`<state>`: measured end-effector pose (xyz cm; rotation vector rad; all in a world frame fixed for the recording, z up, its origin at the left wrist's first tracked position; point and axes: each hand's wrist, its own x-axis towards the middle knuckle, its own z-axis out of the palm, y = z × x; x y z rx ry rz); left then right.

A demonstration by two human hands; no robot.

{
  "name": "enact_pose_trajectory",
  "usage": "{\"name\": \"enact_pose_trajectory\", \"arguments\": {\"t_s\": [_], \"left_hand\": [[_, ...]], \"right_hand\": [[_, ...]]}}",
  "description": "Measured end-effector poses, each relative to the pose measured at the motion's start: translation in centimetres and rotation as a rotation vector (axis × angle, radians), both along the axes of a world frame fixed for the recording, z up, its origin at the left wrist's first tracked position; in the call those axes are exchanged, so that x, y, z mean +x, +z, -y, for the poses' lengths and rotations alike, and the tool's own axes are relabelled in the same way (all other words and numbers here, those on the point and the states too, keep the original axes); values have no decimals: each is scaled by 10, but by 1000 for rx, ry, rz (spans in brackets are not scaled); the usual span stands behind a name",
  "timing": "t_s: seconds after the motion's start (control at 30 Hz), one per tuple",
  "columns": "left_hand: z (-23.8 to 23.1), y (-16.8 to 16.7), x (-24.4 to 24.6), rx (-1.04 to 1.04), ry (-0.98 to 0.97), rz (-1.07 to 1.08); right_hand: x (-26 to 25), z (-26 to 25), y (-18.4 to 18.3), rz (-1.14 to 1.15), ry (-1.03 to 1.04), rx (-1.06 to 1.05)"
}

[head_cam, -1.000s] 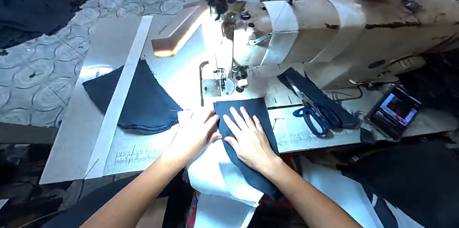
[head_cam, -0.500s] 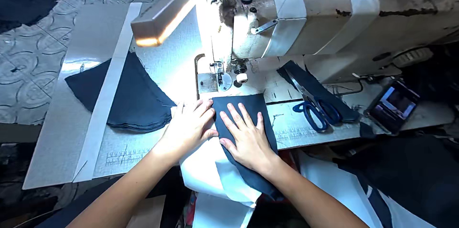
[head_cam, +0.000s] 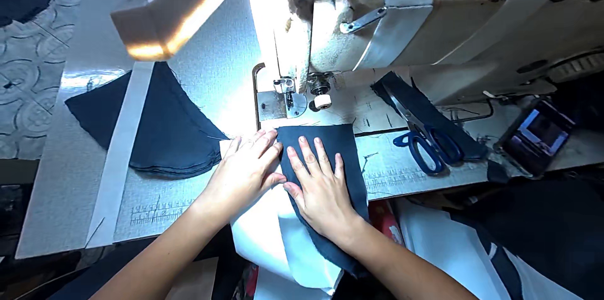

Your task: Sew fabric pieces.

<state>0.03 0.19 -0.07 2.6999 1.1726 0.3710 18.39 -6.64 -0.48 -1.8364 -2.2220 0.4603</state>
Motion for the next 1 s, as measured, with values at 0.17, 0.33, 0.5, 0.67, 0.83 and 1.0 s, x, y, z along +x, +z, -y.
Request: {"name": "enact_pose_trajectory", "arguments": {"t_s": [0.17, 0.33, 0.5, 0.67, 0.83, 1.0], "left_hand": [[1, 1, -1, 22, 5, -5], [-1, 2, 0, 18, 6, -18], [-13, 2, 9, 37, 23, -28], [-34, 5, 23, 25, 41, -40], [-44, 11, 30, -3, 64, -57], [-48, 14, 32, -53, 58, -32]], "right_hand": [[-4, 0, -4, 36, -15, 34], [-3, 0, -10, 43, -11, 80], [9, -14, -12, 59, 7, 113], [24, -42, -7, 94, 45, 72], [31, -55, -8, 118, 69, 83], [32, -55, -7, 127, 55, 100]]}}
